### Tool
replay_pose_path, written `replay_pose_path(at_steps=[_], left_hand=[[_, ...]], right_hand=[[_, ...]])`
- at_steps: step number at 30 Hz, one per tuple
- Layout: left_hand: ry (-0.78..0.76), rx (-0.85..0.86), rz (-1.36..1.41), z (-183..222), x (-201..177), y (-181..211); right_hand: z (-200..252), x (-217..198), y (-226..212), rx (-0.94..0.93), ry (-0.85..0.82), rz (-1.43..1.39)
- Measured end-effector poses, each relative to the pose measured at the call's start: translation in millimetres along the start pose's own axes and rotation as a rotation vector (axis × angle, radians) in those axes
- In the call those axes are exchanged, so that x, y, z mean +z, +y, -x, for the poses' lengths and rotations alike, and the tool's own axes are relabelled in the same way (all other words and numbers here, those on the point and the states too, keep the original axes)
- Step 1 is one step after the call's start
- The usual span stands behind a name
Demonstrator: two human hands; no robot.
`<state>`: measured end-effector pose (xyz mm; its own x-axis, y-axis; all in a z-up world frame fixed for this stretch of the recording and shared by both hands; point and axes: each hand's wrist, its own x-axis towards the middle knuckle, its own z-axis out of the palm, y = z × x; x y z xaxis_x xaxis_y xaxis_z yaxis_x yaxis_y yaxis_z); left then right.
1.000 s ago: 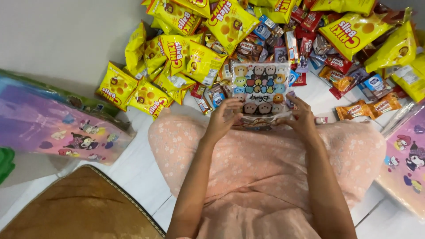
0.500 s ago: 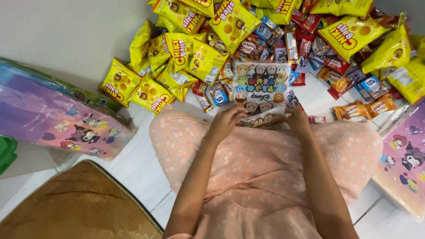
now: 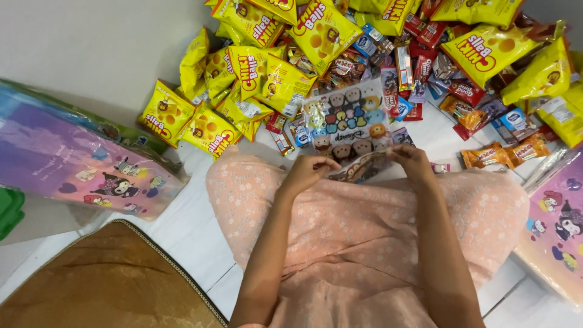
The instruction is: The person is manually packing individual snack packets and sticker sheets into small decorative plastic bags.
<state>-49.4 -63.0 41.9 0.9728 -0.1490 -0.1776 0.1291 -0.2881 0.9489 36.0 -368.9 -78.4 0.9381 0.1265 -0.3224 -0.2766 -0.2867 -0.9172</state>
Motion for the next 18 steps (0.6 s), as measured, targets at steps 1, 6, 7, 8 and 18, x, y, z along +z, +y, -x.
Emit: replay_pose_path(at_steps=[1,6,7,8,18], left_hand=[[0.000,-0.001,0.002,2,-2,0],[0.036,0.301,-0.198,11,-6,6],[0.037,0.300,-0.197,9,-4,-1],[0.067,0.330,-0.284,8,-2,-8],[0.150,0.338,-0.861,-8,25,-42]], right_hand=[[7,0,-9,0.001,0.000,0.001],[37,2,-51,-0.335,-0.047,-0.274],[41,2,-53,-0.335,-0.049,-0.274],[45,3,-56,-0.285,-0.054,-0.275],[54,4,-64,-0.614,0.162,0.049]])
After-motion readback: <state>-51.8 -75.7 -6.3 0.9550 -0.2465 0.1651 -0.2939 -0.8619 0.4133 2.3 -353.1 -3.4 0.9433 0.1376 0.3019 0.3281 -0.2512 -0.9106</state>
